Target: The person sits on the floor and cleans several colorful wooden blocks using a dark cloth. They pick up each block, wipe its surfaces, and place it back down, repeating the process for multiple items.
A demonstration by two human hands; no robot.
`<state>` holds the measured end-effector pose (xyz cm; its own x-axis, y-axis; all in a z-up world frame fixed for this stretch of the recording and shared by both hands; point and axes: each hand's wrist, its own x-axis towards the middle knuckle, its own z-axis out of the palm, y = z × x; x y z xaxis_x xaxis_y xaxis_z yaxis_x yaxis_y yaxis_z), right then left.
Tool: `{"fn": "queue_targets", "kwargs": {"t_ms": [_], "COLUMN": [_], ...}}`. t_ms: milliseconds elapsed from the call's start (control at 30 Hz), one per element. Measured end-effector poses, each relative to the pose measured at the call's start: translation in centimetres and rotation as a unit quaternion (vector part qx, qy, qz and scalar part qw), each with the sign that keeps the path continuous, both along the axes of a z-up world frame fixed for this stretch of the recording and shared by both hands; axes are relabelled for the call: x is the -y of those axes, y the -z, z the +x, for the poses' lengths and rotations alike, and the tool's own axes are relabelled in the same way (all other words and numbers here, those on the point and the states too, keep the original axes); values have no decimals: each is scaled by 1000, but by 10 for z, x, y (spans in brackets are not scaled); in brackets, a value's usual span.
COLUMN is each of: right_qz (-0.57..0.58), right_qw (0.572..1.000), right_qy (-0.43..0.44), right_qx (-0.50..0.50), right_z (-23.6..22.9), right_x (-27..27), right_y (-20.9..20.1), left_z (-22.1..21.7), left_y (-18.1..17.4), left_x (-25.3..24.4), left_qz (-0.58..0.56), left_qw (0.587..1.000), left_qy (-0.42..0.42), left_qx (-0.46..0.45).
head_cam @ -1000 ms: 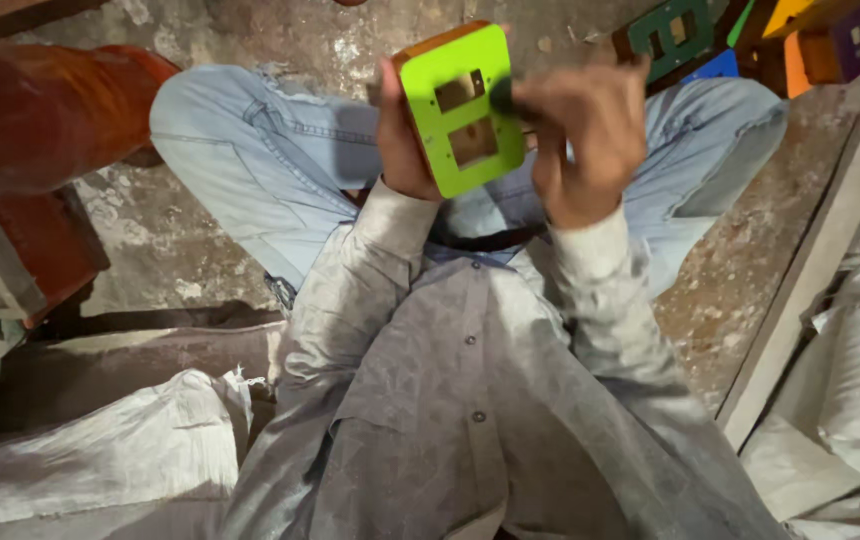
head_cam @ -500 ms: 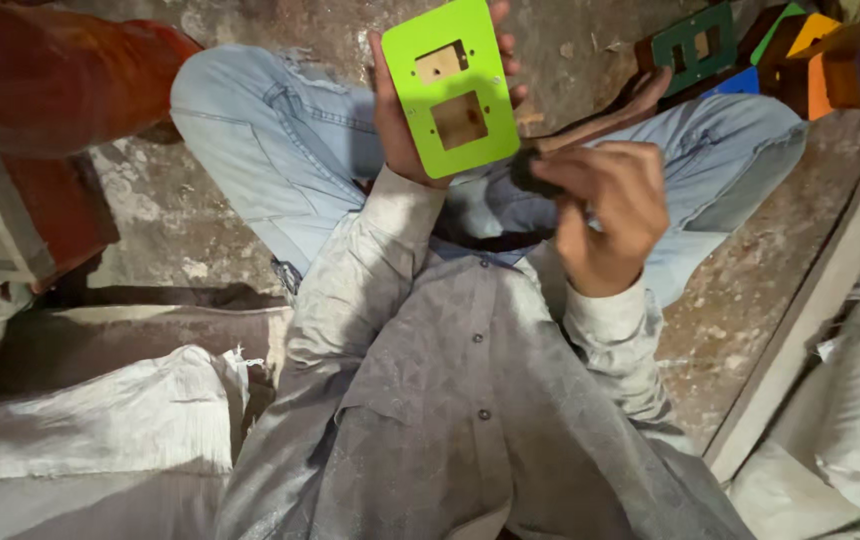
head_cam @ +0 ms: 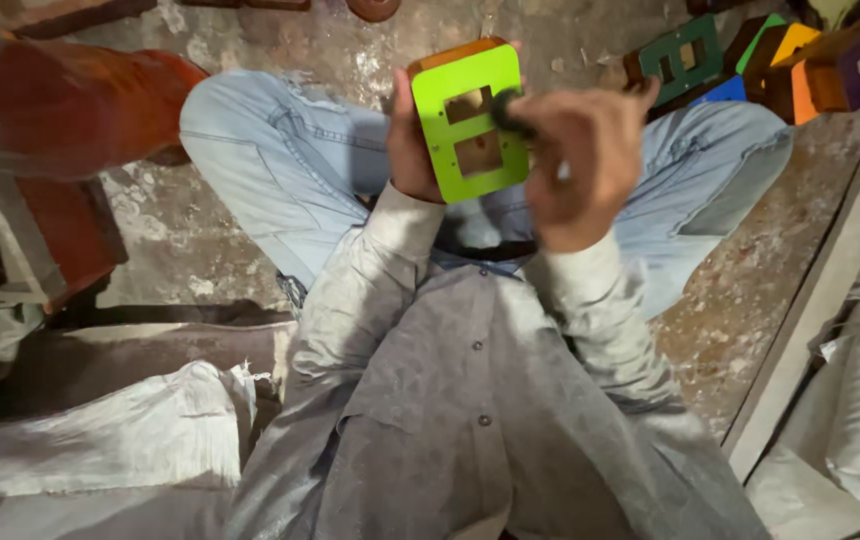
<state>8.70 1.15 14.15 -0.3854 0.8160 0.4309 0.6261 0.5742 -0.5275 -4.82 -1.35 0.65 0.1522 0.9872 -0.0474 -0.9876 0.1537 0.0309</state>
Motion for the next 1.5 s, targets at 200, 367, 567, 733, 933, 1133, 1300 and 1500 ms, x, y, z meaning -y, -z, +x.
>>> {"fn": "queue_targets", "kwargs": {"t_ms": [200, 367, 567, 733, 933, 1133, 1300, 1500], "right_qz": [10, 1, 8, -28, -90, -161, -108, -101], "right_qw": [999, 998, 994, 987, 979, 957, 976, 976], "right_qy": [-30, -64, 100, 103, 132, 142, 129, 129], "right_qx": [-12, 1, -50, -122, -128, -193, -137, -146], "right_z": [-6, -12, 25, 94, 140, 155, 156, 158], "right_x": [6, 7, -21, -40, -62, -62, -63, -61], "right_y": [5, 4, 28, 61, 97, 110, 100, 95], "left_z": [16, 19, 11, -3, -14, -23, -15, 0], "left_y": [61, 78, 42, 48, 75, 70, 79, 80], "left_x": [8, 7, 7, -4, -10, -4, 0, 9], "left_qz": [-36, 3, -74, -15, -156, -171, -125, -85], "left_qw": [997, 999, 996, 1000, 954, 936, 950, 941], "left_qy": [-53, -30, -2, -26, -228, -225, -200, -203], "left_qx": [-44, 30, -52, 3, -118, -211, -206, -256]}}
